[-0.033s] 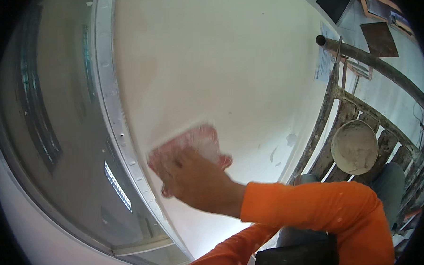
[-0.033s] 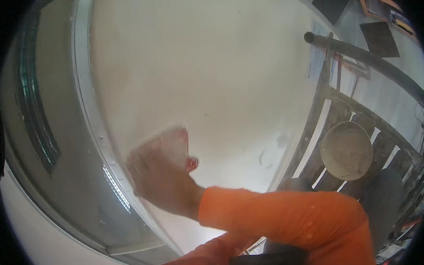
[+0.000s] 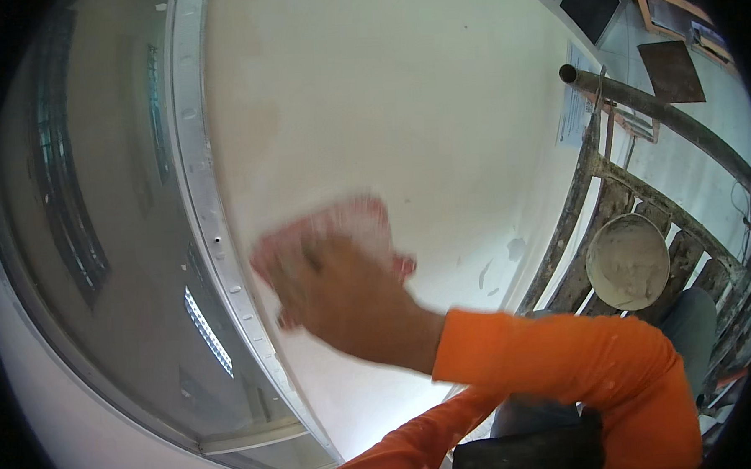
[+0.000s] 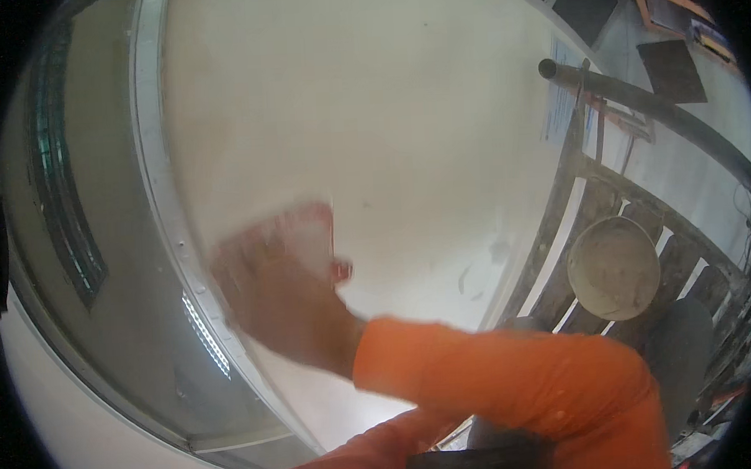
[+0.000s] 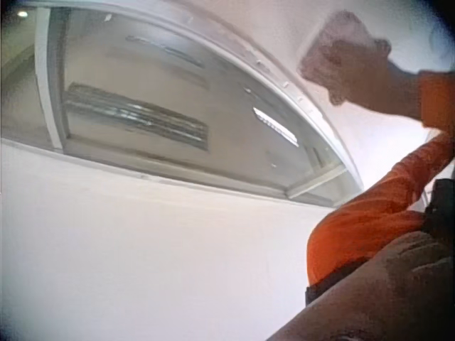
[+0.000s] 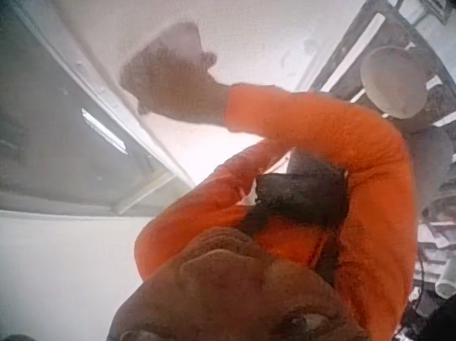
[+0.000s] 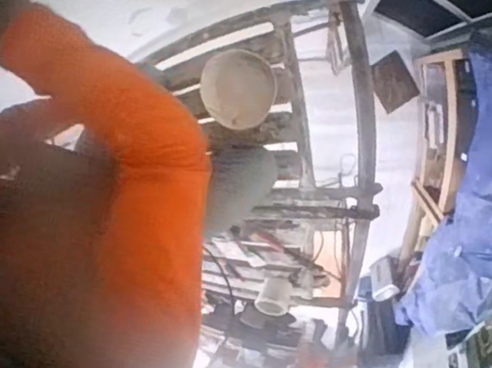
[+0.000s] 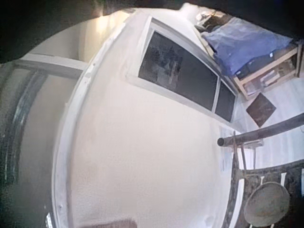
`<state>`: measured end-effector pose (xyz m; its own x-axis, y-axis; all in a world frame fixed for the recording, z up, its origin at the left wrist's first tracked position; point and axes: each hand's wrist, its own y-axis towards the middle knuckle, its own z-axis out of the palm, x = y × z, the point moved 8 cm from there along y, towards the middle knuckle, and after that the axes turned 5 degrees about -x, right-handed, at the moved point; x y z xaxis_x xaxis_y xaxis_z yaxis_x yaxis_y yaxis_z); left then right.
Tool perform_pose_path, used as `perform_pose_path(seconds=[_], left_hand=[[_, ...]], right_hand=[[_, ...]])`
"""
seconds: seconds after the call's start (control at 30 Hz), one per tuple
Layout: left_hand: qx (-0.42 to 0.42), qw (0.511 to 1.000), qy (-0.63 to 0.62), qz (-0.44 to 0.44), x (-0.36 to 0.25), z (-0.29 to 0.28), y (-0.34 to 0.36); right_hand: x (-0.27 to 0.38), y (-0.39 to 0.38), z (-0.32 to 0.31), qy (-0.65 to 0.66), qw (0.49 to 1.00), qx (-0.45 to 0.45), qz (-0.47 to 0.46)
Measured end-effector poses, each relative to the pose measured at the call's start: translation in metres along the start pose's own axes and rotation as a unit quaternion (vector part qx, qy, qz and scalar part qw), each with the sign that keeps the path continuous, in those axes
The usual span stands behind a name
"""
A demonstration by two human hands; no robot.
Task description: The person applies compound onto a wall and drywall frame using a putty knife while holding a bowl of compound.
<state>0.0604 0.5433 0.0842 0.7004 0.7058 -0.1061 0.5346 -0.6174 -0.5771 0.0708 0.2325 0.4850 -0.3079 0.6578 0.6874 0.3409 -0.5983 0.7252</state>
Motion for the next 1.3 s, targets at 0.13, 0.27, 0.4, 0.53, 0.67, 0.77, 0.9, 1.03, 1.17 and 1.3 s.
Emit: perform_pose_path(seconds=[0.13,0.27,0.4,0.53,0.67,0.77,0.9,1.03,1.17,1.3], left_hand=[[0.016,0.999,0.006,-0.037,-0.01,-0.006,0.006],[0.022,0.998,0.005,-0.055,-0.012,-0.012,0.009],[0.007,1.0,0.001,-0.03,-0.008,-0.01,0.009],[0.01,1.0,-0.009,-0.014,-0.016,-0.007,0.008],[0.016,0.998,-0.003,-0.054,-0.011,-0.015,0.009],[0.038,0.994,-0.007,-0.103,-0.01,-0.016,0.008],[0.013,0.998,0.001,-0.068,-0.006,-0.02,0.013],[0.0,1.0,-0.014,0.016,-0.016,-0.009,0.012],[-0.005,0.998,-0.025,0.057,-0.026,-0.008,0.008],[0.023,0.997,0.0,-0.068,-0.008,-0.01,0.01]], right_hand=[[-0.094,0.067,-0.079,-0.154,0.948,-0.277,0.032],[-0.111,0.093,-0.076,-0.137,0.948,-0.287,0.031],[-0.053,0.059,-0.006,-0.083,0.976,-0.2,0.011],[-0.013,0.006,-0.006,-0.009,0.998,-0.039,-0.046],[-0.075,0.06,-0.062,-0.14,0.963,-0.229,-0.016],[-0.131,0.105,-0.098,-0.092,0.96,-0.26,0.056],[-0.097,0.096,-0.065,-0.069,0.953,-0.282,-0.082],[-0.015,0.026,-0.003,-0.115,0.985,-0.06,-0.111],[-0.027,0.021,-0.026,-0.033,0.993,-0.094,-0.057],[-0.138,0.106,-0.101,-0.137,0.956,-0.261,0.008]])
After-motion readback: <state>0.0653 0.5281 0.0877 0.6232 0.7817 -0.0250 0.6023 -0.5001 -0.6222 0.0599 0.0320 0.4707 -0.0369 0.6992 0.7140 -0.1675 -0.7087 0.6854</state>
